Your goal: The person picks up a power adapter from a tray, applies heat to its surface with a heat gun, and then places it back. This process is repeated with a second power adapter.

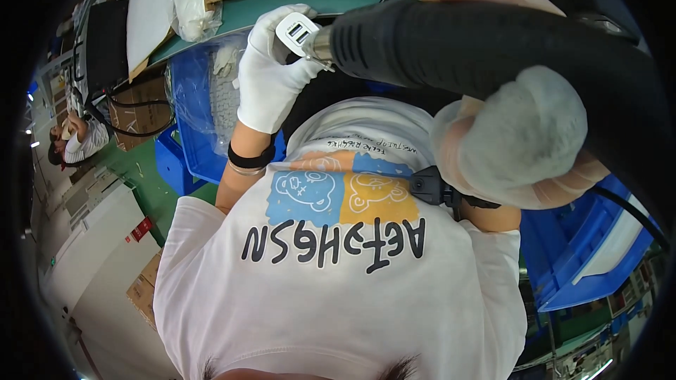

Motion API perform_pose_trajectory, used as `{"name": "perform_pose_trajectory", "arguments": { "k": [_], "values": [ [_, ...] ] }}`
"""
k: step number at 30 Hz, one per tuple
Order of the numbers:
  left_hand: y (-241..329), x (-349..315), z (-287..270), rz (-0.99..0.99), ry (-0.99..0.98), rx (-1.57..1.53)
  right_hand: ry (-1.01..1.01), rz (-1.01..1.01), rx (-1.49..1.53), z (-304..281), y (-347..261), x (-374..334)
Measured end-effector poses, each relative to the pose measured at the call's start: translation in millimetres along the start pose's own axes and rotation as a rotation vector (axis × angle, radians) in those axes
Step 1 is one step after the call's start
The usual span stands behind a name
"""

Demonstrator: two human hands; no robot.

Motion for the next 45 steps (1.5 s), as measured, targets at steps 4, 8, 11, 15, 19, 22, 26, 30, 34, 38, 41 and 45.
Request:
{"name": "perform_pose_trajectory", "arguments": {
  "k": [4, 8, 11, 15, 19, 22, 26, 30, 34, 38, 41, 45],
  "values": [
    [-1.8, -0.5, -0.7, -0.019, 0.007, -0.023, 0.007, 0.043, -0.029, 15.9, 0.3, 5.9],
    [-0.3, -0.8, -1.8, -0.019, 0.013, -0.008, 0.017, 0.086, -0.059, -13.9, 7.2, -2.4],
    [-0.9, -1.4, -1.3, -0.029, 0.027, -0.049, 0.023, 0.118, -0.082, 1.4, 2.5, 3.5],
    [-2.8, -2.5, -0.4, -0.07, 0.029, -0.091, 0.033, 0.16, -0.116, -28.1, 9.0, -4.3],
    [-5.5, -3.0, -1.9, -0.085, 0.035, -0.063, 0.04, 0.2, -0.144, -31.0, 10.5, -3.9],
    [-11.1, -4.3, -2.8, -0.113, 0.042, -0.073, 0.047, 0.228, -0.168, -37.2, 9.6, -3.8],
    [-13.8, -8.9, 0.7, -0.274, 0.054, -0.325, 0.199, 0.279, -0.235, -44.7, 2.2, -7.7],
    [-24.5, -13.0, 13.6, -0.478, 0.066, -1.052, 0.401, 0.341, -0.312, -60.8, -2.2, -17.6],
    [-12.2, -13.9, 33.0, -0.607, -0.003, -1.505, 0.515, 0.269, -0.317, -66.6, -5.6, -24.0],
    [-1.1, -16.5, 44.1, -0.674, -0.013, -1.666, 0.521, 0.266, -0.288, -60.6, -3.3, -22.0],
    [0.8, -15.3, 44.6, -0.675, -0.019, -1.682, 0.506, 0.258, -0.228, -61.5, 0.1, -23.5],
    [-0.8, -16.1, 42.6, -0.665, -0.025, -1.605, 0.403, 0.286, -0.231, -56.8, 2.5, -14.6]
  ]
}}
Point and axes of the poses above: each hand's wrist, its own x-axis towards the middle knuckle, its own z-axis out of the palm, y = z × x, the point moved 10 cm from there along x, towards the middle knuckle, and after that the axes turned 9 degrees about z, right-handed, at the moved point
